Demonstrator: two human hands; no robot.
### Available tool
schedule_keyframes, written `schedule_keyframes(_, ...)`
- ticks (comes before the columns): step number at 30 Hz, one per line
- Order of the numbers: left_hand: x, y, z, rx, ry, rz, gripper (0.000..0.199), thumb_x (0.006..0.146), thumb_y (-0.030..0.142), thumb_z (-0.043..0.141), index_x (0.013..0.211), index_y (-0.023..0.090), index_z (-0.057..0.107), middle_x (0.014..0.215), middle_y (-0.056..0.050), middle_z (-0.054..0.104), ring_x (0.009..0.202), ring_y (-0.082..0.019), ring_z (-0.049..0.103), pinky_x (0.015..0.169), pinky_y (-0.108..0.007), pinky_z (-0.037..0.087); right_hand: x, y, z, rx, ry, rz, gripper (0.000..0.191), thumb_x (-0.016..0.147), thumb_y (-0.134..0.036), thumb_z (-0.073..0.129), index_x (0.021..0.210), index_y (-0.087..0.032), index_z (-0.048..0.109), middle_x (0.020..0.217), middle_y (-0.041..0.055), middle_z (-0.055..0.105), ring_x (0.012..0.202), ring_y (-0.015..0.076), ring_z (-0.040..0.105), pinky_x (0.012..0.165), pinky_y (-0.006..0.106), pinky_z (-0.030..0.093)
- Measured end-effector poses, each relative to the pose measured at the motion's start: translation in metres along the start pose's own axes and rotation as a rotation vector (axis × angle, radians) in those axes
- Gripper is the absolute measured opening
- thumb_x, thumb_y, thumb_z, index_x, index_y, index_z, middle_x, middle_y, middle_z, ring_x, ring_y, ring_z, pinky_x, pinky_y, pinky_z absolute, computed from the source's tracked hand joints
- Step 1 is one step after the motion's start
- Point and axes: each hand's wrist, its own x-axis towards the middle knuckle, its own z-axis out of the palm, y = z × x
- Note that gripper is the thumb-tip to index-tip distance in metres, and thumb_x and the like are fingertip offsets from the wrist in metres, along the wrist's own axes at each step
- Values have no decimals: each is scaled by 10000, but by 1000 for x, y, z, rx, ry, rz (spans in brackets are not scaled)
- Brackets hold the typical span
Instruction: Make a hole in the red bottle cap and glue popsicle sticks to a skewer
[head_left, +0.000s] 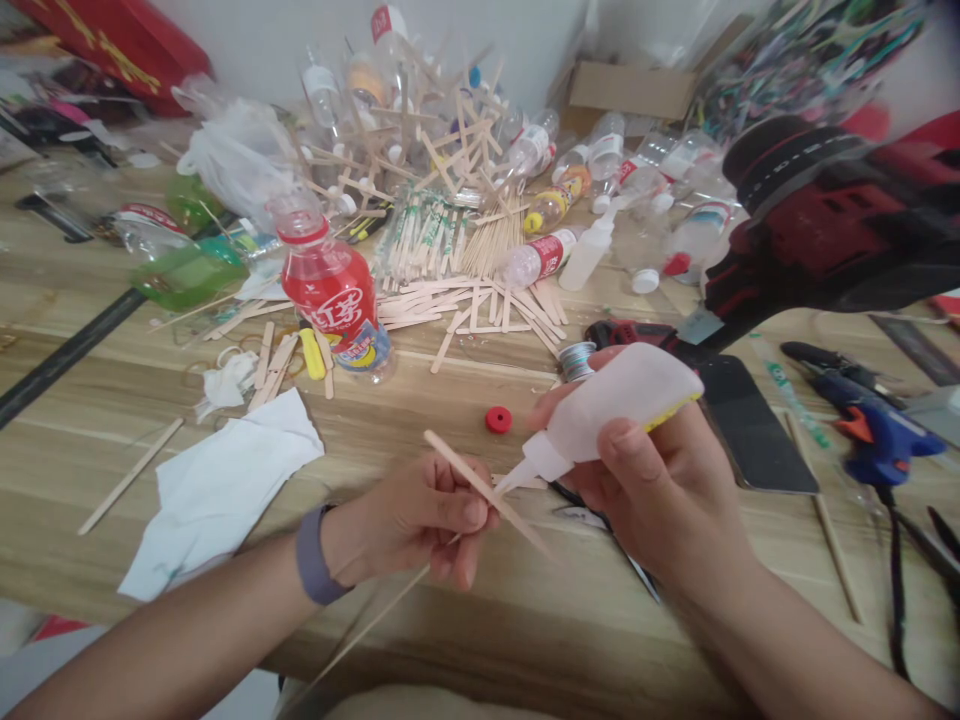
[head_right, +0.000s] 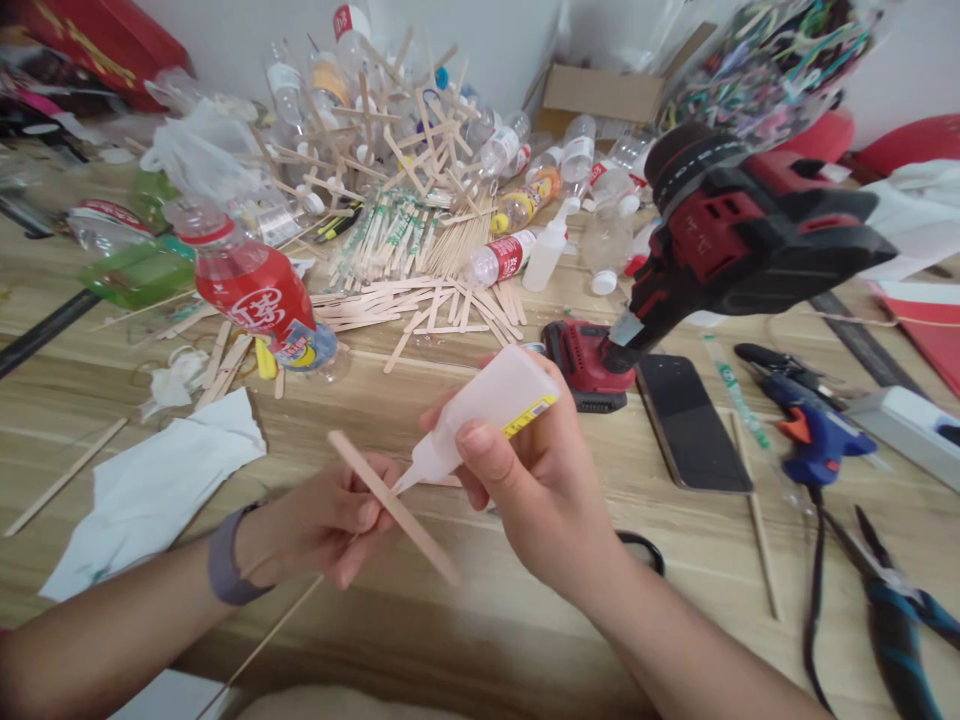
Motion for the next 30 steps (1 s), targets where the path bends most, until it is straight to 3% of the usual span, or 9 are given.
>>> schedule_keyframes(12, 0, 4, 5, 27, 33, 32, 421, 620, 455, 831, 629, 175, 516, 406, 54, 574, 294, -46, 410, 304, -147, 216, -1, -2, 0, -32, -1, 2, 292, 866, -446, 645, 1054, -319, 462, 862, 8, 684, 483, 115, 463, 359, 246, 342)
schedule_keyframes(17, 3, 0, 1, -32, -21, 78, 360, 687, 380, 800, 645, 172, 510, 457, 56, 584, 311, -54, 449, 304, -154, 240, -1, -2, 2, -28, -4, 3, 308, 860, -456, 650, 1041, -308, 451, 843, -5, 688, 466, 104, 449, 354, 228, 336)
schedule_keyframes(22, 1, -2, -5, -36, -14, 52, 371, 669, 416, 816, 747, 155, 565, 466, 60, 590, 322, -42, 444, 313, -139, 243, -1, -1, 3, -10, -3, 16, 333, 855, -452, 659, 1049, -299, 436, 840, -1, 690, 471, 97, 453, 361, 215, 341)
schedule_keyframes(30, 2, 0, -1, 4, -4, 58, 361, 731, 437, 755, 671, 164, 526, 437, 49, 584, 307, -50, 421, 313, -155, 235, -1, -1, 2, -23, -7, 10, 312, 868, -448, 643, 1055, -298, 442, 853, -4, 685, 461, 92, 447, 367, 224, 348)
